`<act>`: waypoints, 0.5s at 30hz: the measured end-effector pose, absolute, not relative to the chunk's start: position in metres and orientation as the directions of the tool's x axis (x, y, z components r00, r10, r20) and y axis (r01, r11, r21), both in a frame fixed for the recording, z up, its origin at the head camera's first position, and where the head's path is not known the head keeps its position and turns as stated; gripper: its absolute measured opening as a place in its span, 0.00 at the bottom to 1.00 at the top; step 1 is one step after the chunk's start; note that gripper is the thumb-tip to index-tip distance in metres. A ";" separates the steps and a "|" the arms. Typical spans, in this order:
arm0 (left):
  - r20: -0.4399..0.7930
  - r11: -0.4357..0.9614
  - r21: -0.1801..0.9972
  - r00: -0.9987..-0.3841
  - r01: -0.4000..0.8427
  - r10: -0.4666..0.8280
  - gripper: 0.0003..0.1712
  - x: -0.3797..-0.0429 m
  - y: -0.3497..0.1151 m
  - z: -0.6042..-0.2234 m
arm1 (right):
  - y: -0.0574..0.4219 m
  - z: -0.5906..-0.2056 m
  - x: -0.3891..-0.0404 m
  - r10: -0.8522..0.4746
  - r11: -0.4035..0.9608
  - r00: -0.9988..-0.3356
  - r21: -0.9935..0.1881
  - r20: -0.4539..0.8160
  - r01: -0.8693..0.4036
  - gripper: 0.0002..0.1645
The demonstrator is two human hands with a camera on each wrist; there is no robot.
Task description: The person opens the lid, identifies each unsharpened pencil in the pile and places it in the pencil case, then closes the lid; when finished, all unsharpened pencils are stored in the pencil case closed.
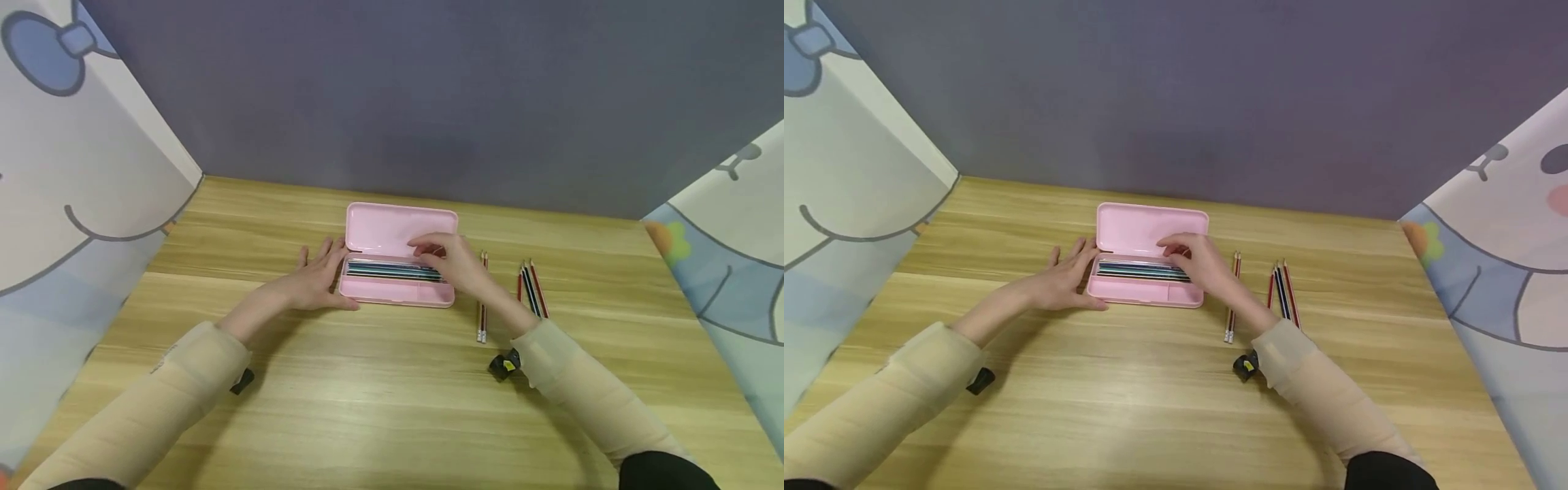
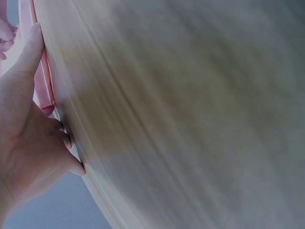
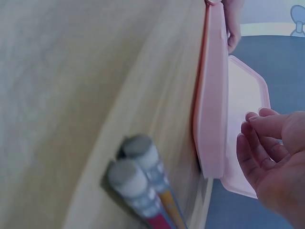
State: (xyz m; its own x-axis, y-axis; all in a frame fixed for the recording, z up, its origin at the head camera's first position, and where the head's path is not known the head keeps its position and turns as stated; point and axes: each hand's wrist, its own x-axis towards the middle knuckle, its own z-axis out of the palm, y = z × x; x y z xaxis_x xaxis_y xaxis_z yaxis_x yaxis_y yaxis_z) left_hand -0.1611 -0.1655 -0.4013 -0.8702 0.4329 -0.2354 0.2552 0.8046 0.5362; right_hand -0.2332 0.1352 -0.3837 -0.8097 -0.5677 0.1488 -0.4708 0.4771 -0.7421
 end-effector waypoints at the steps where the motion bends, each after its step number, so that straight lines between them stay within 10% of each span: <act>1: -0.232 0.805 0.536 -0.872 0.256 0.432 0.61 -0.162 -0.165 -0.401 | 0.137 -0.382 -0.233 -0.558 0.477 -0.814 -0.741 0.161 -0.473 0.16; 15: -0.226 0.796 0.550 -0.873 0.252 0.432 0.61 -0.160 -0.172 -0.404 | 0.151 -0.375 -0.239 -0.422 0.420 -0.864 -0.785 0.275 -0.455 0.16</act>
State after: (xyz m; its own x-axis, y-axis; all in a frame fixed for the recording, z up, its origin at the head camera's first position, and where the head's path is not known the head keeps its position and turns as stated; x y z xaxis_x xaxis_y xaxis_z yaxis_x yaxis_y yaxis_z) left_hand -0.1597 -0.1724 -0.4043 -0.8731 0.4320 -0.2262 0.2516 0.7964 0.5499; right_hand -0.2392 0.1510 -0.3751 -0.8637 -0.4223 0.2751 -0.4555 0.4202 -0.7848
